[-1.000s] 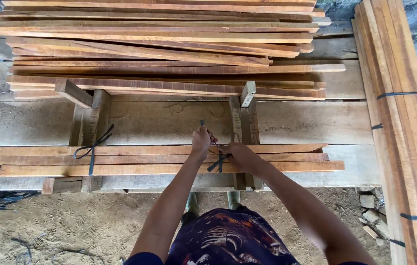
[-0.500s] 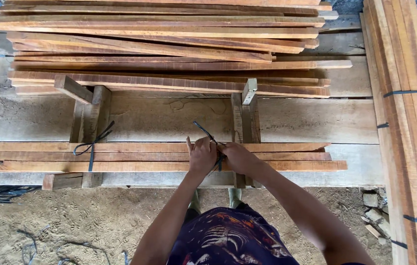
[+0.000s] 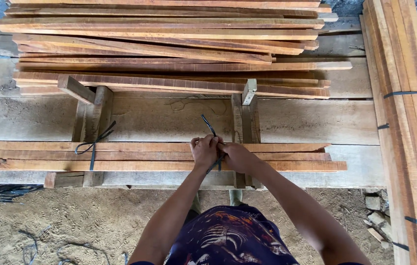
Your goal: The recorder is using black elastic or rubber ties to bundle thin strips of wood together.
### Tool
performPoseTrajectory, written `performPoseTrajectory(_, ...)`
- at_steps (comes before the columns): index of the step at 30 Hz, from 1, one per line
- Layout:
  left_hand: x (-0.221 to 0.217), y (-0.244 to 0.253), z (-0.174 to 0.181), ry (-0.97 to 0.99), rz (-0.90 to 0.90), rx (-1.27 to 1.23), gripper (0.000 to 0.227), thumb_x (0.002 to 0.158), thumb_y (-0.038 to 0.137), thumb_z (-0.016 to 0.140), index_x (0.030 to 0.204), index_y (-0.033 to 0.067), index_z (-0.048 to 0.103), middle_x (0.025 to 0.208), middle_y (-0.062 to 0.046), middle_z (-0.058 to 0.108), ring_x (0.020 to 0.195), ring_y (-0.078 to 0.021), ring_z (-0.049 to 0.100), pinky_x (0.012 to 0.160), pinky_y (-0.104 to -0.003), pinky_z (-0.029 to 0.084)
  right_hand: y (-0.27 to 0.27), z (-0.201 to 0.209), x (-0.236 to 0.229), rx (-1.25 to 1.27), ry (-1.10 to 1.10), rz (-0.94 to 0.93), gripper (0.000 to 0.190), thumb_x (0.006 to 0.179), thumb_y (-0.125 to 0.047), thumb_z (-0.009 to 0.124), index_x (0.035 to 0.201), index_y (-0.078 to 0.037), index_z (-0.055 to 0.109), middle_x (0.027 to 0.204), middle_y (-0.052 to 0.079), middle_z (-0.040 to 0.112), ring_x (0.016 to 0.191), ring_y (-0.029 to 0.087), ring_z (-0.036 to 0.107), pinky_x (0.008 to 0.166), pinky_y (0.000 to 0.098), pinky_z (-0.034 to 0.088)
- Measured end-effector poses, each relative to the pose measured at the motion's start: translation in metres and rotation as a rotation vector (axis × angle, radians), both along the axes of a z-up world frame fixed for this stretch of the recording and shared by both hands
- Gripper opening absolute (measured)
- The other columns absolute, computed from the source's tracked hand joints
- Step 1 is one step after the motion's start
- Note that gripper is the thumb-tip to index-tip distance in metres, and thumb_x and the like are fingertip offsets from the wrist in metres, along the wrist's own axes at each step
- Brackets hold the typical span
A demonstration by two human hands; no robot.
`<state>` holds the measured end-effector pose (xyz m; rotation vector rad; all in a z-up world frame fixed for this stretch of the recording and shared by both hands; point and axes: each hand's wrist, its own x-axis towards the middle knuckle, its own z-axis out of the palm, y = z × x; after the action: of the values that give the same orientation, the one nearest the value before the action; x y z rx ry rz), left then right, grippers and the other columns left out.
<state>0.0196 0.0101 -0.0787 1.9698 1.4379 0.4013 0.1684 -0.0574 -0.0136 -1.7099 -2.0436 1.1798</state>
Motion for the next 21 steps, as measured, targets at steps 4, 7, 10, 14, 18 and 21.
performPoseTrajectory(4,-0.004,0.005,-0.01,-0.024,-0.001,0.026,0.032,0.107,0.047,0.054,0.102,0.0204,0.07,0.084,-0.012,0.076,0.106,-0.025,0.073,0.119,-0.038,0.024,-0.007,0.02,-0.001,-0.086,0.116,-0.074,0.053,0.103,-0.018,0.04,0.151,0.004,0.046,0.142,0.031,0.053,0.13,0.053,0.054,0.108,0.069,0.047)
performPoseTrajectory(7,-0.005,0.012,-0.028,-0.057,-0.057,0.017,0.035,0.109,0.047,0.052,0.102,0.0183,0.07,0.084,-0.013,0.075,0.104,-0.0277,0.073,0.117,-0.042,0.026,-0.006,0.02,0.003,-0.114,0.243,-0.183,0.054,0.108,-0.023,0.034,0.154,0.003,0.041,0.149,0.03,0.047,0.139,0.053,0.045,0.115,0.0682,0.041)
performPoseTrajectory(10,-0.002,0.019,-0.016,-0.023,-0.111,-0.038,0.037,0.11,0.05,0.048,0.1,0.0219,0.07,0.083,-0.008,0.075,0.106,-0.025,0.072,0.115,-0.045,0.026,-0.006,0.022,0.01,-0.076,0.361,-0.282,0.054,0.111,-0.026,0.03,0.158,0.0,0.035,0.141,0.029,0.053,0.112,0.042,0.053,0.096,0.0622,0.05)
performPoseTrajectory(14,-0.008,0.027,-0.011,-0.025,-0.154,-0.197,0.025,0.107,0.044,0.056,0.115,0.0298,0.074,0.097,0.002,0.079,0.111,-0.0232,0.07,0.106,-0.048,0.027,-0.005,0.028,0.017,0.049,0.437,-0.384,0.054,0.104,-0.015,0.039,0.156,0.001,0.042,0.064,0.015,0.063,0.044,0.012,0.039,0.043,0.0379,0.037)
performPoseTrajectory(18,-0.002,0.038,-0.029,0.135,-0.174,-0.225,0.022,0.101,0.052,0.056,0.113,0.0498,0.074,0.103,0.009,0.079,0.117,-0.0201,0.068,0.109,-0.048,0.029,0.006,0.038,0.015,0.058,0.478,-0.423,0.054,0.105,-0.014,0.042,0.157,-0.004,0.044,0.068,0.017,0.065,0.046,0.013,0.043,0.047,0.0379,0.038)
performPoseTrajectory(21,-0.006,0.04,-0.02,0.379,-0.469,-0.034,0.007,0.101,0.036,0.067,0.106,0.0345,0.073,0.09,0.004,0.072,0.101,-0.0207,0.07,0.105,-0.048,0.034,0.012,0.06,0.008,0.078,0.505,-0.418,0.055,0.103,-0.008,0.043,0.158,-0.008,0.045,0.074,0.02,0.068,0.057,0.018,0.057,0.055,0.0417,0.046)
